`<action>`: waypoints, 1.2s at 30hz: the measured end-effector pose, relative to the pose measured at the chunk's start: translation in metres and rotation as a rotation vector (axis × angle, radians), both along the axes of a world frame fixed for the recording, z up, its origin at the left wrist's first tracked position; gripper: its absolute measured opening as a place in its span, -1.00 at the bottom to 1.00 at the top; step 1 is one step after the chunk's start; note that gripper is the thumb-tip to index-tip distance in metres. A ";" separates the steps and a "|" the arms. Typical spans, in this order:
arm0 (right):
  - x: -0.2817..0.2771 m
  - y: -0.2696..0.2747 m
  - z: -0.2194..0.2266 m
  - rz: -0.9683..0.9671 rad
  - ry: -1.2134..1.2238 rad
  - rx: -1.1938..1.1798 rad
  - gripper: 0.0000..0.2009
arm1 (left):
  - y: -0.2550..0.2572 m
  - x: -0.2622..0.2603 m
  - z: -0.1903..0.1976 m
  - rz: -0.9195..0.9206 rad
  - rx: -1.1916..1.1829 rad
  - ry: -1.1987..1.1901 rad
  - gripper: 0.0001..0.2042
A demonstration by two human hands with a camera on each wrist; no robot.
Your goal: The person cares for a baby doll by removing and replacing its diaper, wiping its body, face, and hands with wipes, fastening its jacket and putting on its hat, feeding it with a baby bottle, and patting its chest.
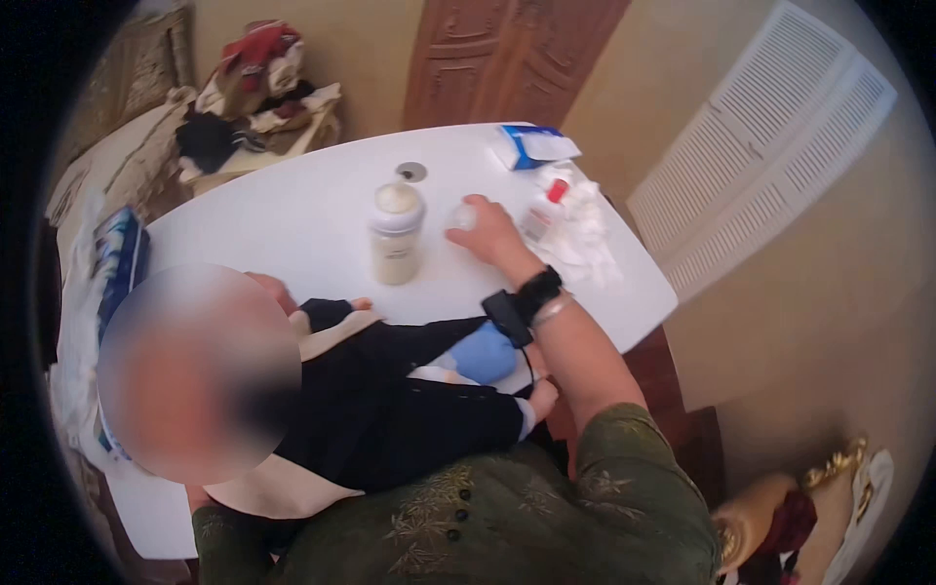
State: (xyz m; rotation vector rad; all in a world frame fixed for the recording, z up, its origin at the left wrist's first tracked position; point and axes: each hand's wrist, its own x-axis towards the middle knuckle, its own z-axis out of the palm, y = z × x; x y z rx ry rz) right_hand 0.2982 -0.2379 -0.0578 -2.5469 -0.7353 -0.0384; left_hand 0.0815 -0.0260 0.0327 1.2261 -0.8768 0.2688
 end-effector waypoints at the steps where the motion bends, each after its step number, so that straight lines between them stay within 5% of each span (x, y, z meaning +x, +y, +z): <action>1: -0.004 0.001 0.003 -0.028 0.064 -0.024 -0.30 | -0.006 0.004 0.000 -0.025 -0.001 -0.004 -0.70; 5: -0.004 -0.004 0.004 0.001 0.103 -0.039 -0.28 | -0.010 0.012 -0.002 -0.047 -0.005 -0.020 -0.70; 7: -0.018 -0.022 0.012 0.113 -0.177 0.202 -0.32 | -0.014 0.018 -0.003 -0.062 -0.015 -0.028 -0.70; 9: -0.056 -0.042 0.063 0.018 -0.103 0.459 -0.47 | -0.018 0.022 -0.008 -0.071 -0.036 -0.028 -0.69; 11: -0.044 -0.081 0.068 -0.199 -0.228 0.655 -0.61 | -0.021 0.023 -0.012 -0.079 -0.051 -0.024 -0.69; 14: -0.003 -0.130 0.040 -0.426 -0.345 0.367 -0.64 | -0.022 0.023 -0.009 -0.088 -0.051 -0.042 -0.69; 16: 0.016 -0.143 0.006 -0.496 -0.557 -0.280 -0.71 | -0.021 0.023 -0.008 -0.089 -0.054 -0.057 -0.69; 17: 0.019 -0.147 0.003 -0.493 -0.557 -0.282 -0.71 | -0.022 0.023 -0.008 -0.089 -0.059 -0.060 -0.69; 19: 0.020 -0.150 0.003 -0.494 -0.182 -0.111 -0.69 | -0.022 0.021 -0.011 -0.084 -0.070 -0.062 -0.69; 23: 0.024 -0.163 0.016 -0.561 -0.153 0.262 -0.69 | -0.021 0.022 -0.014 -0.075 -0.084 -0.077 -0.68; 25: 0.022 -0.163 0.014 -0.317 -0.487 0.682 -0.75 | -0.021 0.023 -0.013 -0.078 -0.088 -0.088 -0.68; 26: 0.018 -0.161 0.016 -0.316 -0.488 0.683 -0.75 | -0.021 0.024 -0.013 -0.080 -0.089 -0.094 -0.68; 33: -0.078 -0.094 0.086 0.252 0.163 1.500 -0.86 | -0.020 0.026 -0.014 -0.066 -0.117 -0.137 -0.68; 36: -0.091 -0.068 0.086 0.231 0.237 1.315 -0.88 | -0.012 0.018 -0.009 -0.037 -0.116 -0.158 -0.68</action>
